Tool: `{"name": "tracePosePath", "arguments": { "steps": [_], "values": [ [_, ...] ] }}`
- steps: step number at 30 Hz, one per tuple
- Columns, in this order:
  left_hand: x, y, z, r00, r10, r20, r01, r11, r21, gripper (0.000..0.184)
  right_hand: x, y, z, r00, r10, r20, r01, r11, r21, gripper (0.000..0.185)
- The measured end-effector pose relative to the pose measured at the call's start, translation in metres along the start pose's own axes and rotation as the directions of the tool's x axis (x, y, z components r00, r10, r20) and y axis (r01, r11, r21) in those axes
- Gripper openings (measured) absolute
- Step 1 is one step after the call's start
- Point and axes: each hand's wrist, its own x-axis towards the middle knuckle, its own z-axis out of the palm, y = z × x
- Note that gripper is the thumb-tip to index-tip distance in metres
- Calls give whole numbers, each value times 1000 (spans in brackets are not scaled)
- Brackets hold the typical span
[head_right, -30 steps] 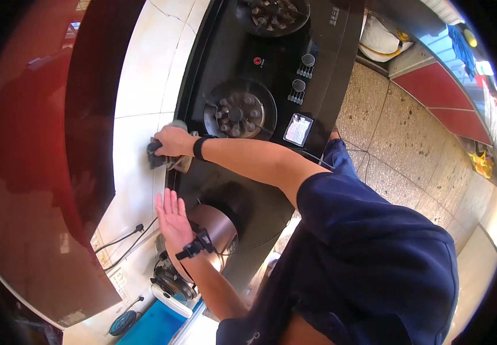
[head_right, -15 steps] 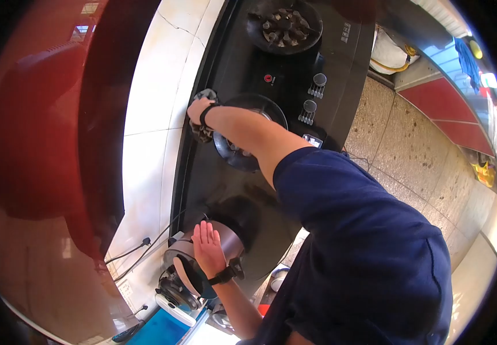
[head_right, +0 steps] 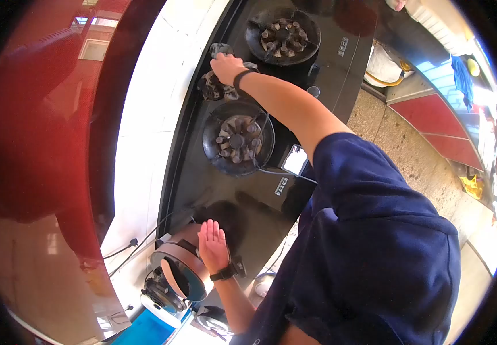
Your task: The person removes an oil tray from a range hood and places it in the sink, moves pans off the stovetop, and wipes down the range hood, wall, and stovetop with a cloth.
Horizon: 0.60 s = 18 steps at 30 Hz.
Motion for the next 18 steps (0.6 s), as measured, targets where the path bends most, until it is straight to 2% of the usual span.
{"name": "tracePosePath", "arguments": {
  "steps": [3, 5, 9, 11, 12, 13, 15, 18],
  "values": [
    [1, -20, -15, 996, -87, -7, 87, 994, -70, 61, -9, 2, 17, 998, -10, -61, 8, 999, -34, 24],
    [-1, -29, -15, 991, -136, 1, 135, 989, -62, 60, -12, -7, 33, 994, -107, -15, 104, 986, -127, 24],
    [14, -42, -1, 986, -128, 110, 131, 991, -24, 60, -9, -21, 37, 971, -232, 52, 236, 965, -112, 24],
    [23, -51, 13, 981, -138, 133, 138, 990, 9, 60, -11, -17, 42, 953, -294, 70, 286, 953, 103, 36],
    [27, -56, 19, 979, -160, 127, 162, 987, 1, 60, -10, -19, 41, 945, -278, 175, 251, 955, 161, 40],
    [31, -60, 26, 976, -182, 118, 184, 983, -4, 60, -11, -20, 41, 937, -282, 206, 229, 942, 246, 43],
    [39, -68, 43, 973, -193, 126, 192, 981, 17, 56, -14, -17, 41, 916, -341, 212, 253, 900, 354, 41],
    [48, -71, 65, 970, -201, 140, 200, 979, 20, 52, -10, -10, 43, 896, -384, 224, 328, 911, 252, 39]
  ]
}}
